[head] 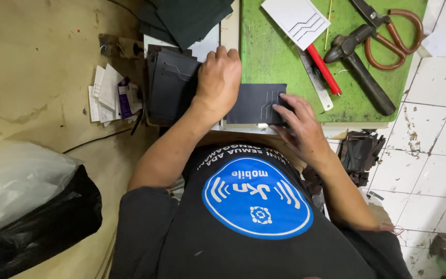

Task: Cutting, marking, and punching leather pieces for assembly

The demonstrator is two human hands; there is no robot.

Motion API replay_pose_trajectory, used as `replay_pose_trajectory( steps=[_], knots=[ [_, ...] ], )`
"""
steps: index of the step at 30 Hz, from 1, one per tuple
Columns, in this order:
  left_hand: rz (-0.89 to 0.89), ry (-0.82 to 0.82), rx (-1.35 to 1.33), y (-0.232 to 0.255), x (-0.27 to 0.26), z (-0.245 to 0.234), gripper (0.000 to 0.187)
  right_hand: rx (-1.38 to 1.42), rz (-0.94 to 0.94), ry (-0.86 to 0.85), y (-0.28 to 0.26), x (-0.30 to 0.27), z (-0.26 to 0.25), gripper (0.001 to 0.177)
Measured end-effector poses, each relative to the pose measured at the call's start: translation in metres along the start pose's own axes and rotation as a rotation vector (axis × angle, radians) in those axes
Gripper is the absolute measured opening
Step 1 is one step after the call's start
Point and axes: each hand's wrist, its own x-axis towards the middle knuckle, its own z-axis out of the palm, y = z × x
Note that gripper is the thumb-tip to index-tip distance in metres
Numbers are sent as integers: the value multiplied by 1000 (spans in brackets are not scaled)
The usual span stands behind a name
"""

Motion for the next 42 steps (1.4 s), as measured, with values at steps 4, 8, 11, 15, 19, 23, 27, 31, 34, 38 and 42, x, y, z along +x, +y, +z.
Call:
replay_pose_trajectory(
  steps=[4, 8, 11, 15, 19, 23, 27, 31, 34, 38, 42],
  knots=[
    [2, 44, 37, -6, 3, 10, 10, 10, 4, 14, 1, -1, 8, 48],
    [43, 34, -29, -27, 0, 2, 7, 27, -41, 25, -1, 7, 10, 42],
    [-7, 23, -435, -39, 0, -37, 18, 32, -46, 31, -2, 8, 12, 38],
    [-160, -89, -1258, -18, -12, -99, 24, 24, -41, 53, 2, 3, 14, 38],
    [-240, -125, -1400, 1, -42, -94, 22, 14, -18, 49, -4, 4, 4, 34],
    [-294, -133, -1483, 9, -60, -82, 12, 45, 1, 55, -3, 1, -2, 30],
    [-363, -110, -1526, 18, -70, -79, 12, -27, -3, 142, 14, -7, -23, 24],
    [-245, -233, -1485, 22, -71, -88, 16, -240, 6, 235, 26, 5, -48, 21],
    [-282, -164, -1516, 20, -69, -95, 10, -374, 37, 340, 53, 6, -52, 23],
    [-324, -140, -1513, 15, -75, -92, 8, -373, 135, 340, 73, 8, -58, 22],
    [-257, -116, -1490, 20, -85, -80, 11, -299, 159, 303, 83, 10, -58, 22]
  ],
)
